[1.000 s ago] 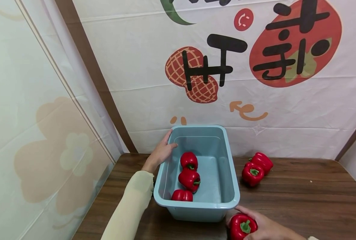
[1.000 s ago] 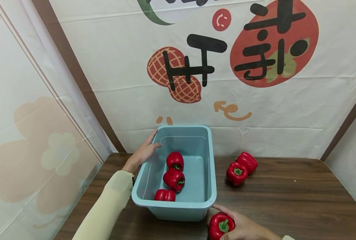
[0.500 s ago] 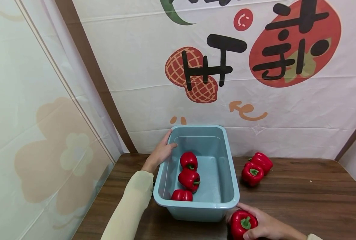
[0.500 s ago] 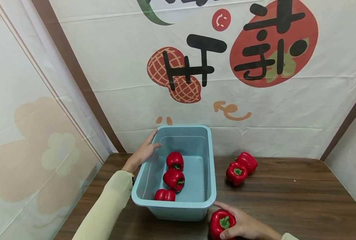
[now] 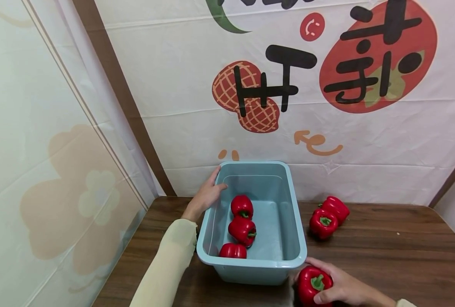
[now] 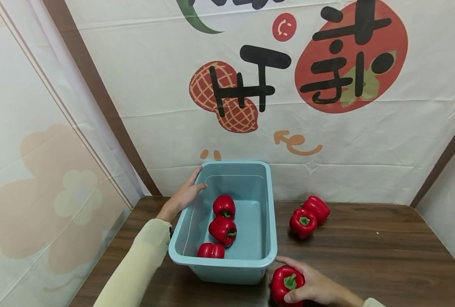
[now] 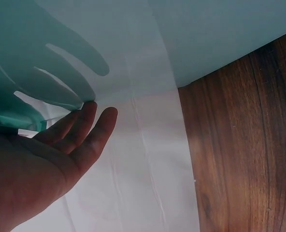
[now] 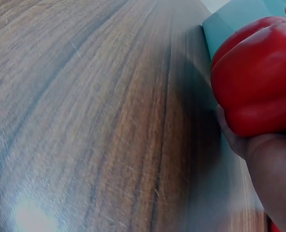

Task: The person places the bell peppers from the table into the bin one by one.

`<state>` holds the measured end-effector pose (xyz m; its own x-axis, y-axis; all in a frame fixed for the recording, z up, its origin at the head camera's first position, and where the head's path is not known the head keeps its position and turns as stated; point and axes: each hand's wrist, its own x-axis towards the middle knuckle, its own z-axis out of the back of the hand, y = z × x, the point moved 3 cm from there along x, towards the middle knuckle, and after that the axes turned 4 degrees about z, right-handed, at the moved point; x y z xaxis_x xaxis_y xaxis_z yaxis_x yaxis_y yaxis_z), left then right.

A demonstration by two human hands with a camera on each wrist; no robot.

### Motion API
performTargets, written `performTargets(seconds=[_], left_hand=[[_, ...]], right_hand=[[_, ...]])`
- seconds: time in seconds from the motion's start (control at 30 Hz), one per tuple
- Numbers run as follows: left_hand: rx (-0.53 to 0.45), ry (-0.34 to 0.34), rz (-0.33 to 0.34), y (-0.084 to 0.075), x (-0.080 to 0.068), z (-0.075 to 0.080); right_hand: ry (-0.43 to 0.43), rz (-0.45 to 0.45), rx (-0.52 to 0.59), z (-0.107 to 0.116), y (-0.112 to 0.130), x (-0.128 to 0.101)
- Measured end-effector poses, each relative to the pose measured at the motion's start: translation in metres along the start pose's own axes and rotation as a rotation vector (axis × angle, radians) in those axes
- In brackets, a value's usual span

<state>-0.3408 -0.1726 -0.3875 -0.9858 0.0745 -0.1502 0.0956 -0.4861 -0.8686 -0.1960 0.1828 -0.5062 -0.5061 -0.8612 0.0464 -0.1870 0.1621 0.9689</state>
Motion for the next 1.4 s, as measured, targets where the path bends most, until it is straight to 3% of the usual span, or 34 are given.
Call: performTargets(seconds=[0.23,0.87,1.4], left_hand=[[-0.003,0.0,-0.01,0.0,0.0,0.0],[0.004,-0.004,-0.01,0.0,0.0,0.0],[-0.001,-0.002,-0.012,0.001,0.0,0.0]], right_hand=[[-0.018,0.035,-0.083,0.006,0.003,-0.003],[-0.14,-0.02,-0.234,0.016,0.025,-0.006],[-0.153,0.01,-0.295,0.019,0.038,-0.004]])
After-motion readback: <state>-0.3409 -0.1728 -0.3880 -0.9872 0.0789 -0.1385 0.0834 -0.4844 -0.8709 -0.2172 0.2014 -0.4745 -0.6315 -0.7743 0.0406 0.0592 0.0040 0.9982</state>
